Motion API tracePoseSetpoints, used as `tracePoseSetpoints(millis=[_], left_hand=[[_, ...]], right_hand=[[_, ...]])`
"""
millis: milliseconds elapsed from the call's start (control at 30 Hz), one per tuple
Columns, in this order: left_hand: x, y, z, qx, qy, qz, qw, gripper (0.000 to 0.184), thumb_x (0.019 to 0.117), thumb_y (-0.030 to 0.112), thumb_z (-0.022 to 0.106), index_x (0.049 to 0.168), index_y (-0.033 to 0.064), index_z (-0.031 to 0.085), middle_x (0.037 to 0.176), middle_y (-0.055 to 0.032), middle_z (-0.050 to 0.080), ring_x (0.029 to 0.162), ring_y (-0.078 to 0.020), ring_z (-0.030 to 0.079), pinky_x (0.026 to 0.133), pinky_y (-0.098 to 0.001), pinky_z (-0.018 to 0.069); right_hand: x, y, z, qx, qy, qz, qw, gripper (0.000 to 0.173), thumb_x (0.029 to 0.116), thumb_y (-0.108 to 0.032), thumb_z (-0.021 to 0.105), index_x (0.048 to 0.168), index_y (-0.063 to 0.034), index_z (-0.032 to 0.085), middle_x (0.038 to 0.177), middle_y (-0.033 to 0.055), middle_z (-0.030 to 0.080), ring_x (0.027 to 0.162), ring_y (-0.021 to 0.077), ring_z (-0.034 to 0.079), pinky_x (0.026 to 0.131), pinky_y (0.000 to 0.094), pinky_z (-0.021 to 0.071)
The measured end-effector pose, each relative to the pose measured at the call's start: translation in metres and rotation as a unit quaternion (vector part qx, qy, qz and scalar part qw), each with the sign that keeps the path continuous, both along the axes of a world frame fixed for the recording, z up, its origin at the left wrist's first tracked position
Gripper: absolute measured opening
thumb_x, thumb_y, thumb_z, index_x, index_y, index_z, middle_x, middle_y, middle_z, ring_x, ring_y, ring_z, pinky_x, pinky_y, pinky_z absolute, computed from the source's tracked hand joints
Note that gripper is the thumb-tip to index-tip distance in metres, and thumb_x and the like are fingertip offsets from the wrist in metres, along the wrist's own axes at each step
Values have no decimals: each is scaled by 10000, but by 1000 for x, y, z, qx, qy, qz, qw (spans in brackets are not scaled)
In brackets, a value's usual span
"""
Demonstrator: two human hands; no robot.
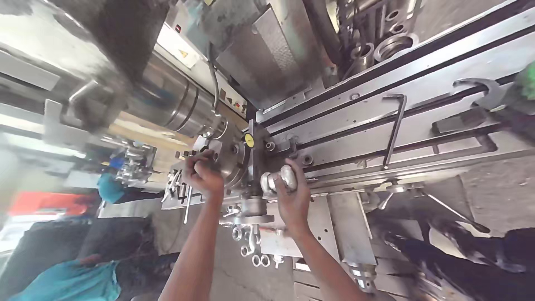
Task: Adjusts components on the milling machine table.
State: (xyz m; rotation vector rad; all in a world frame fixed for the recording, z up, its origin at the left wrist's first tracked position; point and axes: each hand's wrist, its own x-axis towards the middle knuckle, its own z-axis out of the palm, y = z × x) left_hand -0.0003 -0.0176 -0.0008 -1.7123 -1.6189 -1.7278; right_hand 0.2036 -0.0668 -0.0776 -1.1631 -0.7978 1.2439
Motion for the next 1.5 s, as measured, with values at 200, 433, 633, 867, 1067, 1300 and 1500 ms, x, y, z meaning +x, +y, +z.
tracePoseSetpoints(millis=[200,433,633,867,1067,1300,1500], left_hand=[[0,0,-1,12,10,-2,1000,299,990,82,327,854,42,590,900,-60,733,891,-189,738,855,-422,613],[1,1,0,7,4,-3,1000,278,971,91,343,855,45,591,885,-56,729,859,-188,736,813,-425,622],[1,1,-1,9,4,2,1000,282,978,79,339,845,42,585,876,-42,726,874,-166,736,842,-400,617],[0,-3,-1,3,19,0,1000,292,990,97,333,854,41,584,898,-62,728,881,-190,737,837,-425,618],[1,-2,-1,3,4,0,1000,275,983,91,342,854,47,581,893,-53,726,887,-184,734,849,-424,612],[0,-2,-1,8,11,-14,1000,298,994,119,332,853,52,586,877,-46,721,862,-184,734,820,-425,620],[-4,-2,-3,11,15,-20,1000,281,993,102,350,857,56,592,865,-39,714,855,-181,728,824,-424,615]], right_hand=[[-13,-4,0,39,10,-83,996,493,922,-223,725,1384,-100,601,1221,113,674,1047,177,679,883,377,589],[-4,2,-3,17,-10,-2,1000,510,917,-328,733,1398,-201,622,1175,80,686,1001,170,686,836,389,594],[-2,2,5,42,50,-142,988,505,934,-144,703,1409,-52,557,1239,117,652,1028,151,673,865,328,593],[-9,-1,4,10,-20,36,999,514,916,-345,739,1400,-214,625,1137,88,690,982,191,685,842,417,587],[5,3,10,38,33,-107,993,498,934,-226,711,1403,-121,582,1240,70,668,1062,126,670,900,333,580],[-14,-2,1,11,-28,29,999,495,919,-353,735,1381,-206,636,1142,95,698,990,207,692,845,442,589],[7,5,7,22,62,-82,994,483,936,-213,720,1395,-142,590,1189,65,683,953,125,698,805,336,613]])
